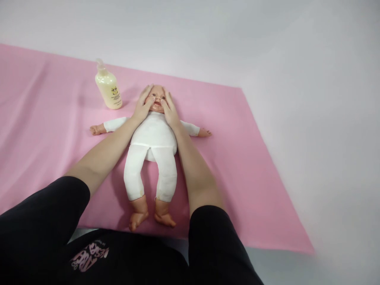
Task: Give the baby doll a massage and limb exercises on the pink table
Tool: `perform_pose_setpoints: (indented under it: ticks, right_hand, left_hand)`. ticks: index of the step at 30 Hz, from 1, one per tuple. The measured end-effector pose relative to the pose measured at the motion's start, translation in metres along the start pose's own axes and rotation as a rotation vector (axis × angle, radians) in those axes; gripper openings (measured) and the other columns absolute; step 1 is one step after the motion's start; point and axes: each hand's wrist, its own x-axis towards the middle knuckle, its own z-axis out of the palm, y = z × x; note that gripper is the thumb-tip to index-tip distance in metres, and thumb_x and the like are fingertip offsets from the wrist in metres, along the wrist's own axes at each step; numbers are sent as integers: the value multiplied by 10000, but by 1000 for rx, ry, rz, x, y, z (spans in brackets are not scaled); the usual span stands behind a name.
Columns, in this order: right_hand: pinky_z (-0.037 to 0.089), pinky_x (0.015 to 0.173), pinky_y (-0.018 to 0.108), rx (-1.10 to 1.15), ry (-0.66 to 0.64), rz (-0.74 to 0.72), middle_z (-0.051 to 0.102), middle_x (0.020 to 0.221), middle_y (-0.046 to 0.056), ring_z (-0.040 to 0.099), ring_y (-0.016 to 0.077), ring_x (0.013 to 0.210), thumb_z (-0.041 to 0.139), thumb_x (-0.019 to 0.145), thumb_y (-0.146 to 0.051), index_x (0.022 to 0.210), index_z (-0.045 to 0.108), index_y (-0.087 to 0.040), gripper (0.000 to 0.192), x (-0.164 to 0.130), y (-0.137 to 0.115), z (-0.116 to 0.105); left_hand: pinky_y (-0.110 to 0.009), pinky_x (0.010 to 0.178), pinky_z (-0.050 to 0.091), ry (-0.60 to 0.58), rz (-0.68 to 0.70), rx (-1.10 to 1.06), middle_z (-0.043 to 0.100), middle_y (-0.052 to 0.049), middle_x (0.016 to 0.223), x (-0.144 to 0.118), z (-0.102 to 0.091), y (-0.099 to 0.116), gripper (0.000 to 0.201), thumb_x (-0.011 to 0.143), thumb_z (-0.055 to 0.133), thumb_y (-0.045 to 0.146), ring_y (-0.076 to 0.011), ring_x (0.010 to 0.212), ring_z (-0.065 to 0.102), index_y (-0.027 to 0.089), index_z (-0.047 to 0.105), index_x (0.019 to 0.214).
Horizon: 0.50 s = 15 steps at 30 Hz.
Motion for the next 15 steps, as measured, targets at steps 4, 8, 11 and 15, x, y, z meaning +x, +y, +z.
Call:
perform_pose_setpoints:
  ticks: [4,8,11,15]
  right_hand:
    - [82,1424,313,-53,-19,-67,351,1808,-34,118,134,1746,424,1109,-514,1676,482,-248,629,-5,-11,-3]
    - [72,1435,382,-28,-10,-18,346,1804,-87,94,162,1753,433,1100,-607,1685,457,-354,638,-5,-13,-2]
    - [98,1429,365,5,-4,12,304,1823,-71,133,164,1747,451,1082,-661,1738,341,-338,740,-1,-5,1]
    - [159,1419,387,47,13,51,323,1817,16,199,216,1737,469,1051,-728,1776,224,-240,908,6,16,2]
  left_hand:
    - [-558,1399,207,-36,56,30,568,-99,1667,-1,-4,25,718,1018,449,831,-330,1631,424,322,696,1460]
    - [-559,1397,213,-34,45,55,551,-109,1678,-1,-3,25,761,1021,401,846,-328,1636,413,300,691,1465]
    - [-552,1396,233,15,-7,14,553,-108,1675,-1,-2,9,857,930,466,938,-341,1633,415,310,672,1477]
    - [-533,1400,264,89,-91,-51,559,-97,1672,0,1,-12,984,783,597,1009,-357,1611,449,316,660,1478]
